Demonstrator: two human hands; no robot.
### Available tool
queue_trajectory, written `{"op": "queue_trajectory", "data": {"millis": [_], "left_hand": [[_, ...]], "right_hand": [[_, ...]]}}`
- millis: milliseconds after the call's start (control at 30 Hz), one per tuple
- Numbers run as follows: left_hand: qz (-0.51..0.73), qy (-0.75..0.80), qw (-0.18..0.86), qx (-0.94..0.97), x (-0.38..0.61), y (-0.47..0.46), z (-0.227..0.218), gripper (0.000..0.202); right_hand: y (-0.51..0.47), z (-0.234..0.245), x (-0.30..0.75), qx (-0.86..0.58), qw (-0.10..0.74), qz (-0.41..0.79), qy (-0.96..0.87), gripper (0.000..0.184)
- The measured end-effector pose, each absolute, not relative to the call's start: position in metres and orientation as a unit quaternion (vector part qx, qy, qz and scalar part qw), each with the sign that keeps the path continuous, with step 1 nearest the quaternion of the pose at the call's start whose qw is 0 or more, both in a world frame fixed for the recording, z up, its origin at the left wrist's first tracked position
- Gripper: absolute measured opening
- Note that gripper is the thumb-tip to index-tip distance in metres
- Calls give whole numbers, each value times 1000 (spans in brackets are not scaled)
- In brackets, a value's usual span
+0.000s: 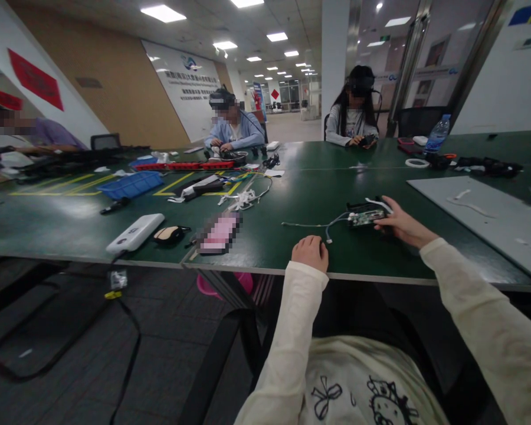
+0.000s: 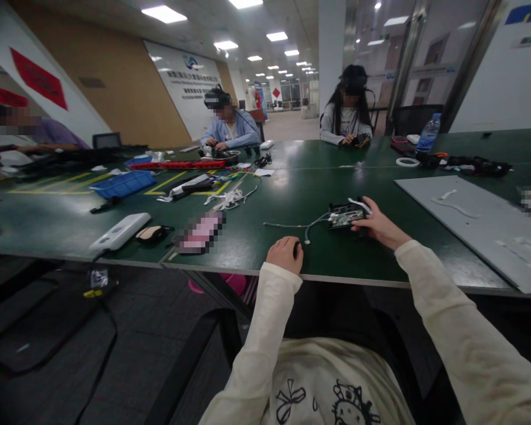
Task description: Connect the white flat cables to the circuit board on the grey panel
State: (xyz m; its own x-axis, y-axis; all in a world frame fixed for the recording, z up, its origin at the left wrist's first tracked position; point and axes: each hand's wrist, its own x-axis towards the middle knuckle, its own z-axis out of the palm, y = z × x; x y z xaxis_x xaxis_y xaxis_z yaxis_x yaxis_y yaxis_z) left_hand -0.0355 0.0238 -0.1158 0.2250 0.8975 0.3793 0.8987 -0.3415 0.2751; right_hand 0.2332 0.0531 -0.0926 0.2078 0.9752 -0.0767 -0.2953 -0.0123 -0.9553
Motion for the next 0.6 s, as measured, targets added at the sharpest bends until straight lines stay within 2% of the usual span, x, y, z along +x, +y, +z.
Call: {"op": "queue_trajectory", "data": {"millis": [33, 100, 167, 267, 367, 467, 600], "left_hand": [[-250, -571, 5, -782, -36, 24, -118, 18], [-271, -566, 14, -778, -36, 26, -121, 17], [-304, -565, 29, -767, -37, 26, -125, 19], [-356, -562, 57, -745, -37, 24, -127, 25], [-374, -556, 73, -738, -37, 23, -128, 28], [-371, -554, 73, -742, -37, 23, -129, 28], [-360, -560, 72, -743, -38, 23, -128, 26]], "right_hand": [[56, -94, 219, -479, 595, 533, -364, 43], [62, -98, 199, -472, 569, 550, -388, 41], [67, -102, 192, -465, 553, 560, -405, 50], [73, -108, 193, -462, 520, 568, -441, 81], [78, -114, 192, -478, 476, 551, -491, 99], [84, -119, 183, -508, 478, 517, -496, 107], [90, -124, 171, -546, 486, 447, -516, 101]]}}
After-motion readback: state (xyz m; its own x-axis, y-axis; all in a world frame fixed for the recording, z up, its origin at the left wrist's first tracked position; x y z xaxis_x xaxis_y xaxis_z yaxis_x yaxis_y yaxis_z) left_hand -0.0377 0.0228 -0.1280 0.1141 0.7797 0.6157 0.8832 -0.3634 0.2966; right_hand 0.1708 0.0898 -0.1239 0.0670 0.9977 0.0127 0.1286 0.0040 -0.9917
